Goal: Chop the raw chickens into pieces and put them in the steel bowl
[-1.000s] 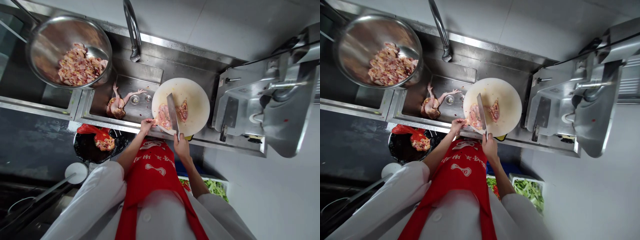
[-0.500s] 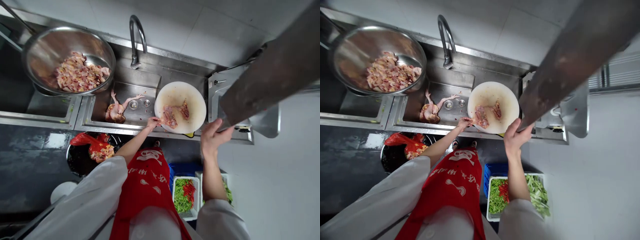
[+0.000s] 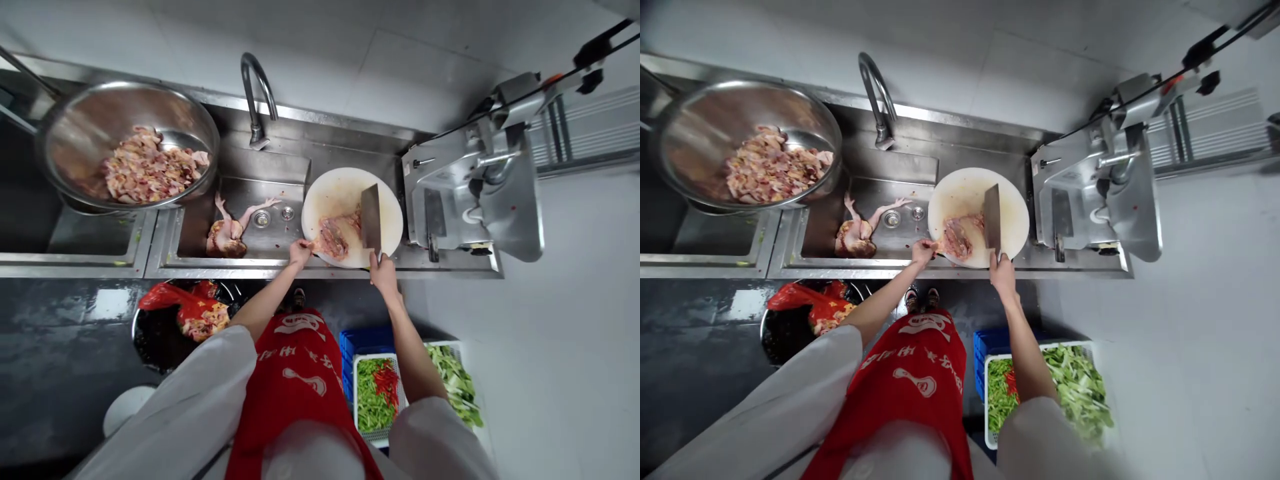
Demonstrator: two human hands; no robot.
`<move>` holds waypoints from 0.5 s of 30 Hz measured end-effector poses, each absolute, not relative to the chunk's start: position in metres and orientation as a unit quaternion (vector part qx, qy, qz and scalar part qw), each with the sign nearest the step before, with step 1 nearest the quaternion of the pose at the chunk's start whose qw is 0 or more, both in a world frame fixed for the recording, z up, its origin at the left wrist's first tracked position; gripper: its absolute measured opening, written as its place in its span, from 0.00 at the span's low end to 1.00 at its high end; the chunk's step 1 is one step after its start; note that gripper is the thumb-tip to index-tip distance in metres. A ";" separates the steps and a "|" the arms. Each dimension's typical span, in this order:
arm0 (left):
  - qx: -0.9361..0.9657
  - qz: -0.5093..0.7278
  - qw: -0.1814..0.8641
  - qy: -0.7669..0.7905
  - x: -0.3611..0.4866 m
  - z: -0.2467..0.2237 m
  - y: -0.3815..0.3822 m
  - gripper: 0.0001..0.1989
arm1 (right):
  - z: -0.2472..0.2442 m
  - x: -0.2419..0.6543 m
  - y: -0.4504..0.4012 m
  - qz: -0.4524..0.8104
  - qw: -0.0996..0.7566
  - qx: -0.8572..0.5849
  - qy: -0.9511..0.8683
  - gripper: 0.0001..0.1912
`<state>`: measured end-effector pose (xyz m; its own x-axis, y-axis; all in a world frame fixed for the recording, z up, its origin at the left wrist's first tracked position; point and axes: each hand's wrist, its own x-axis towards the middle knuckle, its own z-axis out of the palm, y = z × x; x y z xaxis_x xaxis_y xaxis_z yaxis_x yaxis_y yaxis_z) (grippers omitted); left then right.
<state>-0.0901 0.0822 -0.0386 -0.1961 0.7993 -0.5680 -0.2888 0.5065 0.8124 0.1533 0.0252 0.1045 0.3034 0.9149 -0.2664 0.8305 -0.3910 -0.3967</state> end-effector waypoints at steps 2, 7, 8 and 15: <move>0.206 0.445 0.598 0.633 -0.090 -0.036 0.081 0.11 | 0.102 0.135 0.021 0.188 0.082 -0.794 -0.572 0.23; 0.203 0.447 0.591 0.641 -0.088 -0.028 0.081 0.11 | 0.101 0.109 0.028 0.209 0.004 -0.760 -0.615 0.21; 0.202 0.448 0.590 0.641 -0.088 -0.028 0.081 0.11 | 0.105 0.111 0.032 0.216 -0.002 -0.755 -0.619 0.21; 0.183 0.468 0.579 0.642 -0.083 -0.036 0.078 0.10 | 0.132 0.113 0.063 0.111 0.193 -0.766 -0.603 0.26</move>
<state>-0.0834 0.0777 -0.0361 -0.2626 0.7772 -0.5719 -0.3058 0.4951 0.8132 0.1131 0.0631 0.1325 0.2485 0.9666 0.0632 0.8813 -0.1985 -0.4289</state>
